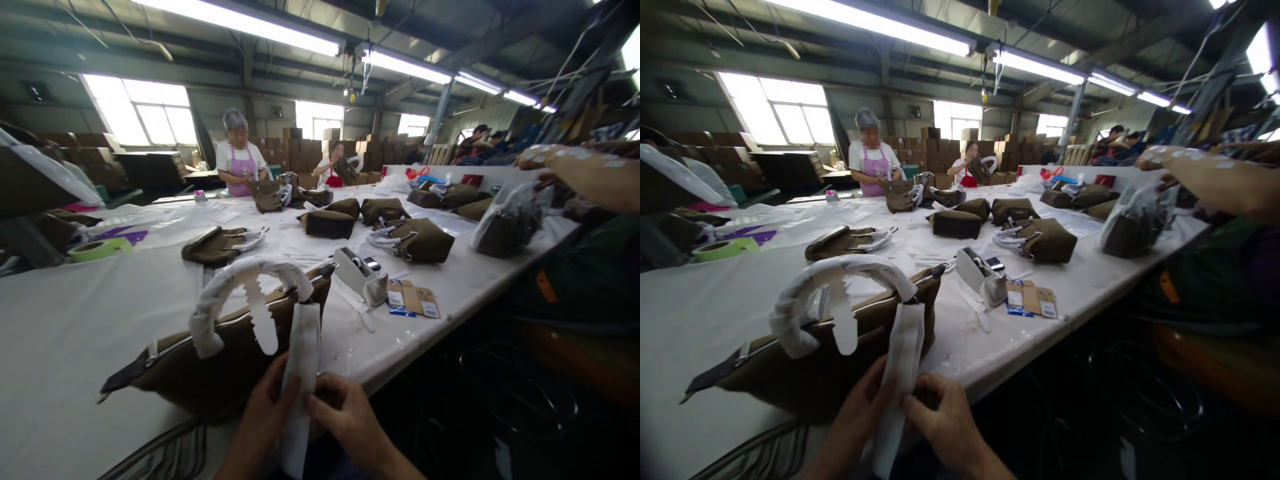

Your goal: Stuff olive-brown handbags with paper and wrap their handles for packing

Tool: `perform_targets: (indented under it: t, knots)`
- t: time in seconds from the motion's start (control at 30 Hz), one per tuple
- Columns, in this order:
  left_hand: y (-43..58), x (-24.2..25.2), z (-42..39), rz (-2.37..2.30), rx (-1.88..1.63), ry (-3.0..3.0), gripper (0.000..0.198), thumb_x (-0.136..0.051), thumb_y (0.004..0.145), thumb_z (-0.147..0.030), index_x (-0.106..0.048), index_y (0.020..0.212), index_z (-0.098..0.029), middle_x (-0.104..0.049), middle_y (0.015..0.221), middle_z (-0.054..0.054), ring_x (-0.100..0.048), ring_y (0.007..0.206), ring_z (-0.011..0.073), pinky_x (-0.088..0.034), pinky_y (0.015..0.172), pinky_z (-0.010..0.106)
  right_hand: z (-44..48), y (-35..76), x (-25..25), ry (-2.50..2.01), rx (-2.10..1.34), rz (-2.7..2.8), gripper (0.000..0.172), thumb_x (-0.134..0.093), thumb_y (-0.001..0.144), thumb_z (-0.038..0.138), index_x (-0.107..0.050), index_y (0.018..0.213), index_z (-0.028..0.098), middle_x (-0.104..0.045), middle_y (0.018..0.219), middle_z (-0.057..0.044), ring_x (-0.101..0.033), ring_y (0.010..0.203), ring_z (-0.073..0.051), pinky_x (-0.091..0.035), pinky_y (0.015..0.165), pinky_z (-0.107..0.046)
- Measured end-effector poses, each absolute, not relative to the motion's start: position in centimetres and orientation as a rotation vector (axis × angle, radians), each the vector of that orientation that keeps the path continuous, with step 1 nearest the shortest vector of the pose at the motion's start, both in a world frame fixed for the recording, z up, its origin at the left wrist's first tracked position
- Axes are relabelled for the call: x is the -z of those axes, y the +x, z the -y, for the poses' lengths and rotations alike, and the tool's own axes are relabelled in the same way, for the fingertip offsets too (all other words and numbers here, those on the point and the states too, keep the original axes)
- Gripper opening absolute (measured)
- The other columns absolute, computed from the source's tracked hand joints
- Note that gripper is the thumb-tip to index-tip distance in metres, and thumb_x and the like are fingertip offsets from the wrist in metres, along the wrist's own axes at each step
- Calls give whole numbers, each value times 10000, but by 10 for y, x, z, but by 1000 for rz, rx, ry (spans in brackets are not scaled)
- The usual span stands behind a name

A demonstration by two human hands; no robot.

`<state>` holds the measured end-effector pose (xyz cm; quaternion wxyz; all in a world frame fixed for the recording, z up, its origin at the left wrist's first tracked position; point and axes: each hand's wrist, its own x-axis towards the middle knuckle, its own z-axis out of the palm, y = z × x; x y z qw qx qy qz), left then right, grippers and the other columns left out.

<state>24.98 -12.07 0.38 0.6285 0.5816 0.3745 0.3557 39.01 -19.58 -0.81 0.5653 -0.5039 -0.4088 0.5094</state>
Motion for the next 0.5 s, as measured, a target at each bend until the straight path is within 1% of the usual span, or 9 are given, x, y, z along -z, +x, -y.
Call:
perform_targets:
  t: [0.1, 0.17, 0.23, 0.33, 0.37, 0.4, 0.43, 0.47, 0.5]
  knots:
    - [238, 13, 127, -869, -843, 1233, 542, -813, 693, -524, -688, 1083, -169, -756, 1104, 125, -697, 1033, 321, -550, 902, 378, 194, 404, -7, -1282, -1114, 1197, 245, -722, 840, 395, -763, 914, 165, -719, 740, -45, -653, 659, -185, -499, 620, -278]
    - [234, 18, 130, -902, -851, 1200, 540, -816, 687, -520, -682, 1080, -174, -761, 1080, 124, -701, 1031, 322, -562, 886, 379, 190, 423, -25, -1294, -1033, 1497, 192, -700, 861, 336, -786, 969, 202, -757, 866, -49, -691, 780, -205, -526, 711, -291]
    - [233, 19, 132, -946, -876, 1198, 573, -818, 678, -528, -668, 1109, -182, -762, 1074, 120, -702, 1035, 322, -567, 884, 376, 179, 454, -46, -1295, -891, 1709, 202, -664, 893, 329, -786, 1020, 231, -772, 969, -47, -710, 879, -211, -534, 835, -310]
    - [235, 16, 134, -988, -908, 1223, 585, -816, 664, -545, -668, 1100, -185, -769, 1032, 116, -712, 994, 318, -574, 878, 373, 145, 520, -69, -1597, -307, 1451, 272, -646, 892, 391, -758, 1095, 250, -750, 1121, -63, -688, 1028, -238, -493, 971, -341]
    - [237, 15, 134, -988, -917, 1224, 587, -814, 661, -551, -671, 1097, -186, -770, 1027, 117, -713, 990, 319, -574, 885, 375, 131, 544, -74, -1720, -156, 1292, 286, -628, 892, 394, -750, 1112, 257, -725, 1197, -62, -650, 1128, -245, -450, 1040, -348]
    - [238, 15, 134, -983, -923, 1223, 591, -813, 657, -554, -674, 1098, -187, -771, 1032, 119, -712, 997, 323, -574, 897, 380, 117, 567, -76, -1774, -107, 1214, 298, -615, 892, 382, -744, 1117, 236, -673, 1300, -79, -569, 1260, -261, -379, 1115, -367]
    - [239, 15, 135, -979, -926, 1221, 598, -814, 652, -555, -677, 1103, -187, -769, 1049, 122, -709, 1012, 329, -571, 913, 388, 103, 589, -77, -1813, -101, 1169, 280, -621, 880, 371, -757, 1062, 209, -637, 1351, -97, -493, 1341, -279, -323, 1156, -384]
    - [241, 15, 135, -977, -928, 1221, 604, -817, 646, -552, -681, 1108, -186, -766, 1070, 126, -705, 1032, 335, -565, 935, 397, 91, 607, -77, -1859, -121, 1123, 240, -645, 855, 372, -773, 950, 193, -650, 1326, -109, -462, 1365, -300, -303, 1164, -394]
    - [242, 15, 135, -982, -927, 1223, 609, -819, 642, -546, -685, 1113, -184, -761, 1091, 130, -699, 1054, 341, -558, 956, 405, 80, 623, -75, -1902, -174, 1088, 228, -669, 832, 384, -774, 824, 182, -691, 1244, -123, -480, 1344, -325, -316, 1148, -406]
